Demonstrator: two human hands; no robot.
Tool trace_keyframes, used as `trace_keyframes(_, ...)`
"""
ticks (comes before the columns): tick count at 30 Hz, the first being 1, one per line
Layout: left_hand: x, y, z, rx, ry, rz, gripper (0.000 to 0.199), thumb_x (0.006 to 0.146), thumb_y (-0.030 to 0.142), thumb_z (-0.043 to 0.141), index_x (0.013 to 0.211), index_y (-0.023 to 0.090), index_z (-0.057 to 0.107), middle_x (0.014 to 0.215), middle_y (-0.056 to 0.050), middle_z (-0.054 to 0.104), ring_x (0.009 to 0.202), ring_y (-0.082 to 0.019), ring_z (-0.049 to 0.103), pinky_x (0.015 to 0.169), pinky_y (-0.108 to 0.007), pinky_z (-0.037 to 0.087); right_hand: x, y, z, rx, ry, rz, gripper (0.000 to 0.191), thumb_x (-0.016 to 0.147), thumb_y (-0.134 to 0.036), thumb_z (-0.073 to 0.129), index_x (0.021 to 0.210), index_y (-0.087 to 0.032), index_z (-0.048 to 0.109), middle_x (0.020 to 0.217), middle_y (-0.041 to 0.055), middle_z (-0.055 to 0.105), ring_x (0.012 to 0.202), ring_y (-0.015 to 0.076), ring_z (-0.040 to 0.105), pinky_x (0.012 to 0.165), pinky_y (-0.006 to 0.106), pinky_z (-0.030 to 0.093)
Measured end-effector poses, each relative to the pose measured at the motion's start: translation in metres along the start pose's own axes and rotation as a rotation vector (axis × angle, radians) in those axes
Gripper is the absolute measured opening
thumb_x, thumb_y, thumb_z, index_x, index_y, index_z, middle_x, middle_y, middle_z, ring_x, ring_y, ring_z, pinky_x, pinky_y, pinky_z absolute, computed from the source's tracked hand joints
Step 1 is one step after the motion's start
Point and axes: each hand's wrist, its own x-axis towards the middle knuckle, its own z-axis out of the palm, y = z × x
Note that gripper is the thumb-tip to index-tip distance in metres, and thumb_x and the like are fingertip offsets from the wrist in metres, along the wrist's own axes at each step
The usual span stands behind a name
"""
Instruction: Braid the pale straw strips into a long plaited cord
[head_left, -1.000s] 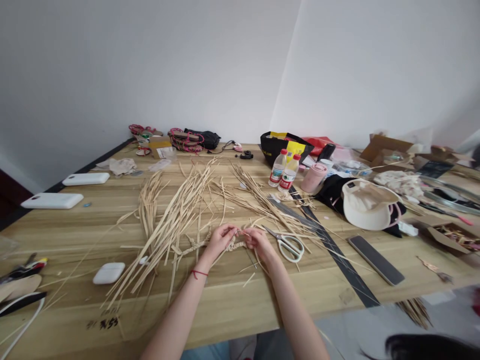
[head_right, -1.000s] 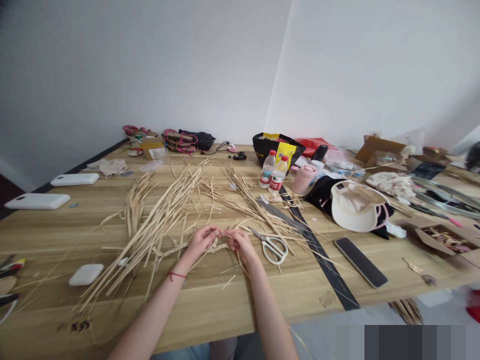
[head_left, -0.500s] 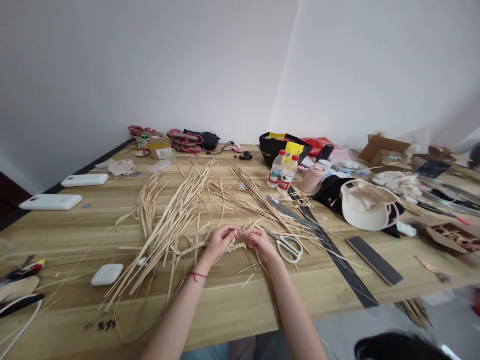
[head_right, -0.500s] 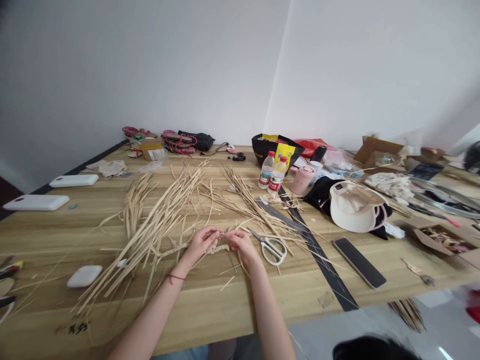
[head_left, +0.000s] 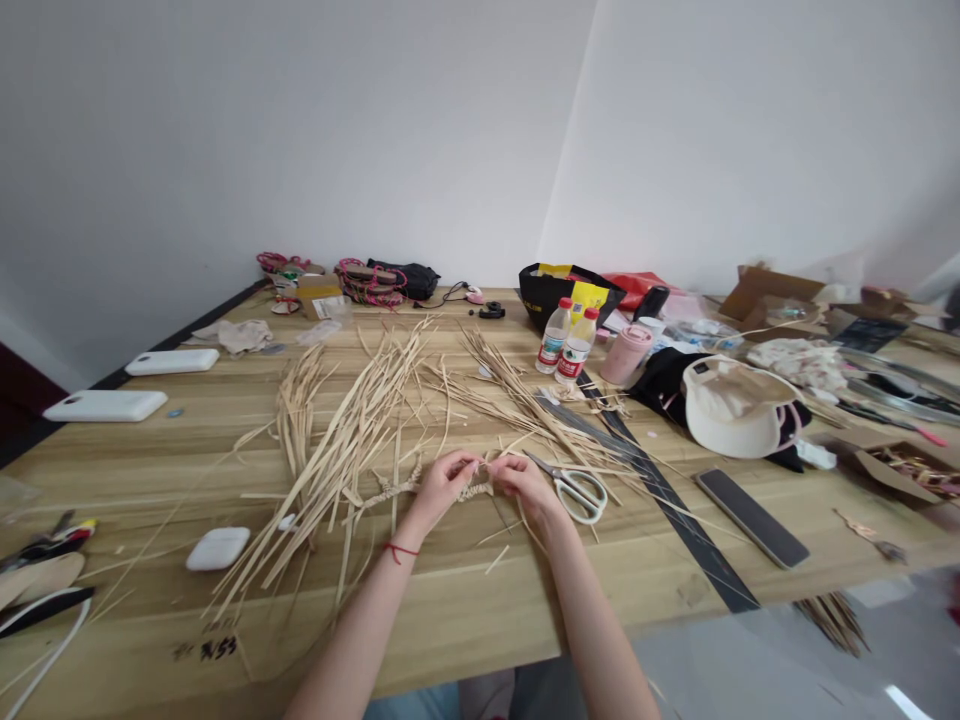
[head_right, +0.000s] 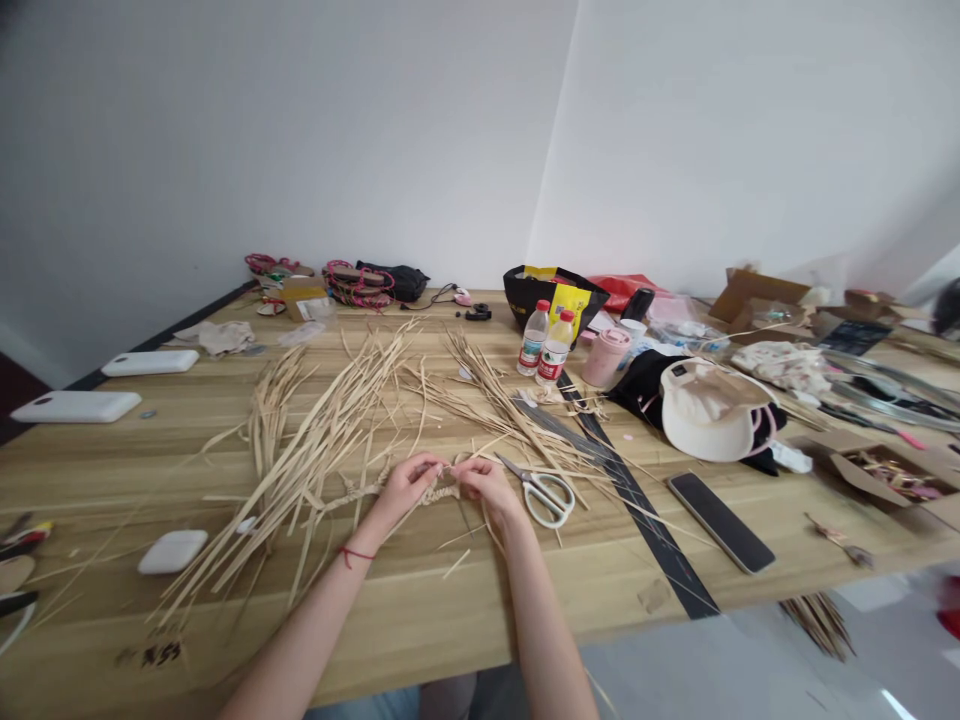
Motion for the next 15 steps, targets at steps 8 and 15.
trace_keyframes(8,0.002,-0.007,0.002,0.146,0.098,0.051,0.025,0.081,0.036,0.056,0.09,0.016,0.068,0.087,-0.006,0.068,0.073,-0.016,0.059,0.067,-0.027,0.047,-0.002,-0.008,0.009,-0.521,0.158,-0.384,0.017,0.073,-0.033,0.066,0.07,-0.017,0.069,0.067,0.0041,0.065,0.062,0.0167,0.055,0.059,0.027,0.04)
trace_keyframes(15,0.001,-0.01,0.002,0.157,0.083,0.082,0.025,0.083,0.036,0.055,0.093,0.017,0.068,0.09,-0.007,0.068,0.074,-0.016,0.059,0.068,-0.027,0.048,-0.012,-0.015,0.01,-0.925,0.106,-0.609,0.017,0.084,-0.027,0.053,0.084,-0.02,0.068,0.072,0.0047,0.061,0.065,0.0164,0.053,0.062,0.026,0.039)
